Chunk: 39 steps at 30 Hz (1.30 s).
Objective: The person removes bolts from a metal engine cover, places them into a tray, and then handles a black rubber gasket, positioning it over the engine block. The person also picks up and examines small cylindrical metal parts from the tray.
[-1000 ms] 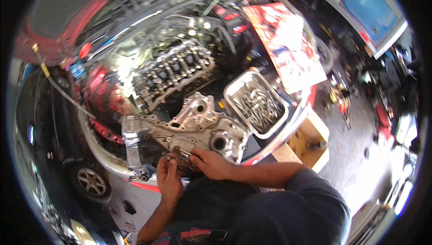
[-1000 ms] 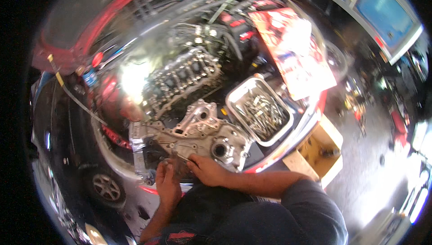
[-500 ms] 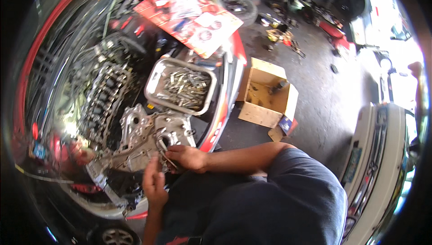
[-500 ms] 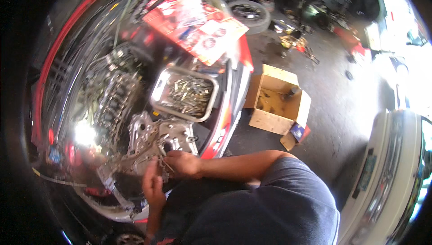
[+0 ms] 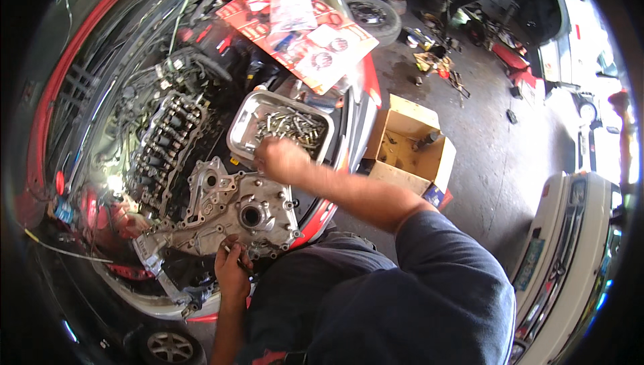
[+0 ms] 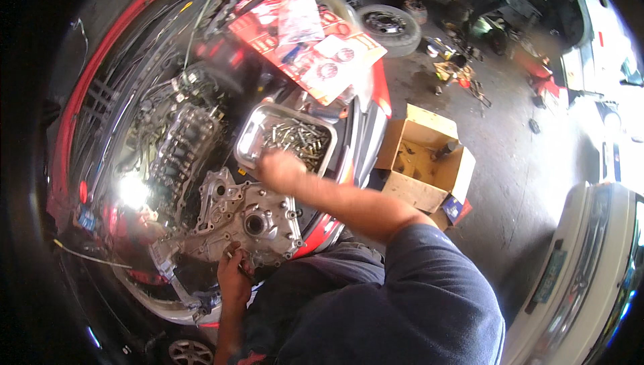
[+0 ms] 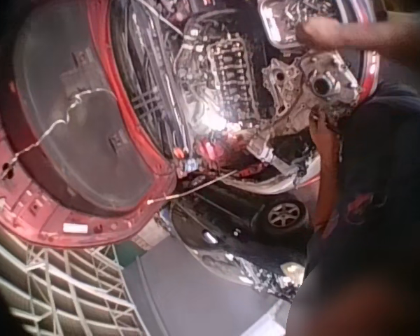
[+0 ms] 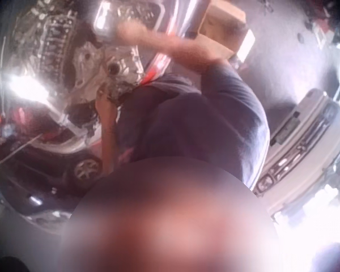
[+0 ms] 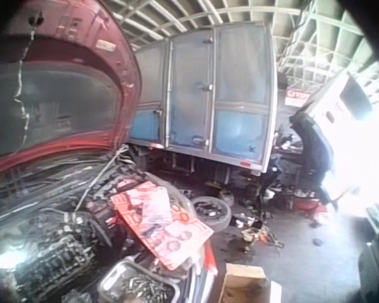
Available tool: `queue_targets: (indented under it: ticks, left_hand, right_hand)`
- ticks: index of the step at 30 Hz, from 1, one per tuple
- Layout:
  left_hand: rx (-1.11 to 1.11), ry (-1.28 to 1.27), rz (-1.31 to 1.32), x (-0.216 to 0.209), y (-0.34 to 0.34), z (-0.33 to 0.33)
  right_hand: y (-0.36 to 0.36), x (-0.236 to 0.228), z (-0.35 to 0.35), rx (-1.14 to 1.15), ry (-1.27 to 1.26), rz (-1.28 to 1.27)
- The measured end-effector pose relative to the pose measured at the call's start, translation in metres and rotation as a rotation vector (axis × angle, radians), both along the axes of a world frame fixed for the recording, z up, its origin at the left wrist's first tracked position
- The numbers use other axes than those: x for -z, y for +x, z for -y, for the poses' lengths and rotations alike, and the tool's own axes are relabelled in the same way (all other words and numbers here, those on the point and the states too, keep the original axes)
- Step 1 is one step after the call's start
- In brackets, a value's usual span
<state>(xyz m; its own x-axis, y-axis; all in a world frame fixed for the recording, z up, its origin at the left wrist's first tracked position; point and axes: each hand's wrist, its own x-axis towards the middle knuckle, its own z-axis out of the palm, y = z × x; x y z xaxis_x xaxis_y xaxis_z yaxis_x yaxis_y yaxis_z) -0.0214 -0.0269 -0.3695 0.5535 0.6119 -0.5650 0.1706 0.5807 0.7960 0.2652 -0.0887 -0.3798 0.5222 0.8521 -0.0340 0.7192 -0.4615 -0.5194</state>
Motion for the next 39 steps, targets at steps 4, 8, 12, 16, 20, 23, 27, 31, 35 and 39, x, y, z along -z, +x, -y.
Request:
queue_targets:
  ticks: [4, 8, 12, 16, 20, 23, 27, 31, 35, 39]
  left_hand:
    - [0.101, 0.164, -0.019, -0.021, 0.011, 0.005]
    - [0.201, 0.536, -0.233, -0.026, 0.029, -0.005]
    - [0.244, 0.996, -0.323, -0.010, 0.065, -0.038]
    - [0.279, 1.160, -0.319, 0.011, 0.139, -0.085]
    - [0.436, 1.270, -0.516, 0.028, 0.215, -0.115]
    - [0.576, 1.191, -0.636, 0.033, 0.237, -0.121]
    - [0.552, 1.235, -0.595, 0.034, 0.242, -0.120]
    - [0.534, 1.250, -0.492, 0.034, 0.252, -0.124]
    - [0.674, 1.203, -0.314, 0.027, 0.279, -0.137]
    - [0.957, 1.384, -0.343, 0.022, 0.312, -0.137]
  right_hand:
    - [0.070, 0.038, -0.052, -0.025, 0.039, 0.318]
    - [0.085, 0.054, -0.054, -0.246, 0.006, 0.281]
    - [0.100, 0.050, -0.037, -0.494, -0.023, 0.257]
    - [0.101, 0.049, -0.045, -0.501, 0.134, 0.224]
    - [0.079, 0.060, -0.050, -0.577, 0.140, 0.208]
    - [0.076, 0.065, -0.028, -0.609, 0.168, 0.151]
    - [0.080, 0.060, 0.011, -0.627, 0.097, 0.107]
    - [0.084, 0.048, 0.043, -0.381, 0.329, 0.073]
    - [0.095, 0.043, 0.060, -0.045, 0.436, -0.056]
    - [0.108, 0.053, 0.024, -0.160, 0.441, 0.083]
